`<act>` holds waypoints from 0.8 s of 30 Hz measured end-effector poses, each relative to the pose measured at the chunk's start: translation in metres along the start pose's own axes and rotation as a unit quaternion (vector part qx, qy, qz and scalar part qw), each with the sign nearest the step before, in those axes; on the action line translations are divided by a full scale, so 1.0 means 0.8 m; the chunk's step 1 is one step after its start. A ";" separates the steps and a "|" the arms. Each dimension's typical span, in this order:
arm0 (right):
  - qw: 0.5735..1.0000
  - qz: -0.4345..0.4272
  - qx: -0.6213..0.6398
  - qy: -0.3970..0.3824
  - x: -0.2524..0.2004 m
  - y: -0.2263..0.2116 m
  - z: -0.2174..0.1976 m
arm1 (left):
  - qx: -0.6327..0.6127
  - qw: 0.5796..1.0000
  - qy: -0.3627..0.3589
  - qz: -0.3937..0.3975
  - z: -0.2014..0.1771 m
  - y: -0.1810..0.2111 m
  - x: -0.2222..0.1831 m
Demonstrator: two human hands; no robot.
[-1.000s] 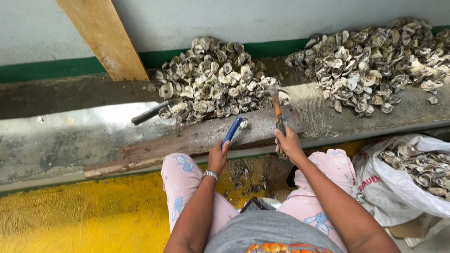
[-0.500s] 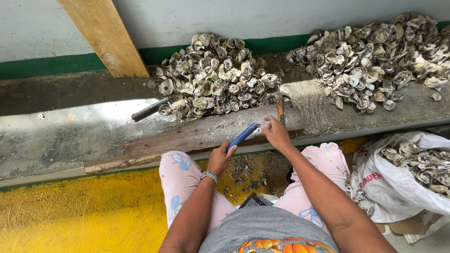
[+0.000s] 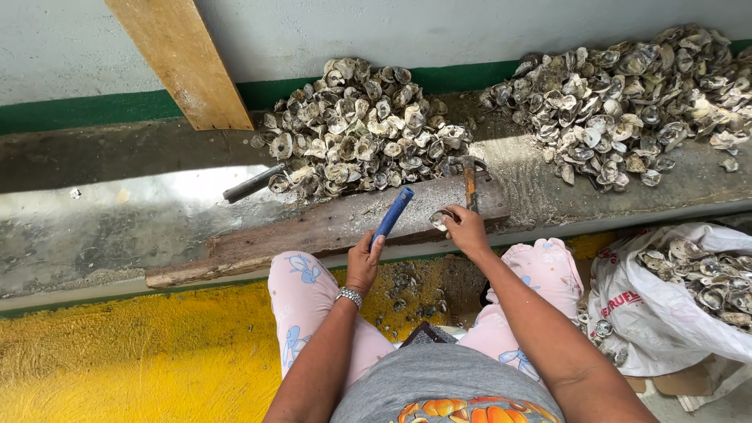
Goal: Smashing and processing oyster shells using a hammer and a punch tool on a wooden block.
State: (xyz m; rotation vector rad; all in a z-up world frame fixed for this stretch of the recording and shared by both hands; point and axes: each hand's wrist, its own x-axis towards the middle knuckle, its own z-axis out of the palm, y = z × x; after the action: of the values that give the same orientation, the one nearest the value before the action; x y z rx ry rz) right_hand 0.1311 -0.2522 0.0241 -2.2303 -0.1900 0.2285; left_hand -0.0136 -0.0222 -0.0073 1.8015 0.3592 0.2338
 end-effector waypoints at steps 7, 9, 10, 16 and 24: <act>0.986 0.165 0.008 0.020 -0.033 -0.063 -0.141 | 0.035 0.999 0.021 -0.030 -0.013 0.008 0.000; 0.979 0.158 0.079 0.098 -0.034 -0.015 -0.218 | 0.023 0.998 0.053 -0.020 -0.014 -0.015 0.005; 0.961 0.150 0.150 0.175 -0.034 0.008 -0.257 | 0.009 0.996 0.085 -0.009 -0.014 -0.025 0.010; 0.684 0.152 0.550 0.454 -0.082 0.209 -0.390 | -0.210 0.957 0.166 -0.114 -0.018 -0.039 0.028; 0.861 0.156 0.389 0.290 -0.041 0.171 -0.263 | -0.275 0.918 0.203 -0.201 -0.016 -0.013 0.037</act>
State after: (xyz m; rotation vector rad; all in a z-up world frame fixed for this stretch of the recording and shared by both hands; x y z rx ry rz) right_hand 0.1554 -0.5028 0.0484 -1.4126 0.5166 -0.1846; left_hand 0.0080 0.0024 -0.0145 1.0834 0.8560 0.3764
